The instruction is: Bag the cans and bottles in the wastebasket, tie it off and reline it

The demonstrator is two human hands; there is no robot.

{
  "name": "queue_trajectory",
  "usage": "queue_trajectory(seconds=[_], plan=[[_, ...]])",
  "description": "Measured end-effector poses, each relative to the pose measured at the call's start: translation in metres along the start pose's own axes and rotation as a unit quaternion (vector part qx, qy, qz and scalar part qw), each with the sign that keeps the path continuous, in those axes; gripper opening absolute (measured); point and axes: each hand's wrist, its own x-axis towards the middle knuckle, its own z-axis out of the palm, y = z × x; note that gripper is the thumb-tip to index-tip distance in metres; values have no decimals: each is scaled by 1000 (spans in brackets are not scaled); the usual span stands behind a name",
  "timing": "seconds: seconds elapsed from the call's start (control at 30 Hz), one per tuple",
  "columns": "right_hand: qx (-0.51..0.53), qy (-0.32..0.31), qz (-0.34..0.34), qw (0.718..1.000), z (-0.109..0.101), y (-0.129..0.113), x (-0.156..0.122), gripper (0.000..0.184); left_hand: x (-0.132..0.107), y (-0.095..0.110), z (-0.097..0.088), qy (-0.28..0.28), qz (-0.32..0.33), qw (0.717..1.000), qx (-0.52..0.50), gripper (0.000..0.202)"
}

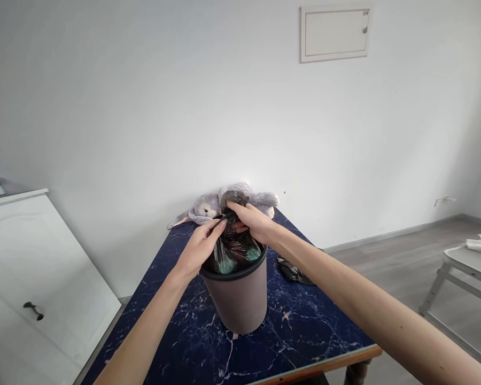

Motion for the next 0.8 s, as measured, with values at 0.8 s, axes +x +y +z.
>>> queue_trajectory(seconds=[0.8], plan=[[-45, -128, 25, 990, 6, 3, -14, 27, -5, 0, -3, 90, 49, 994, 39, 32]])
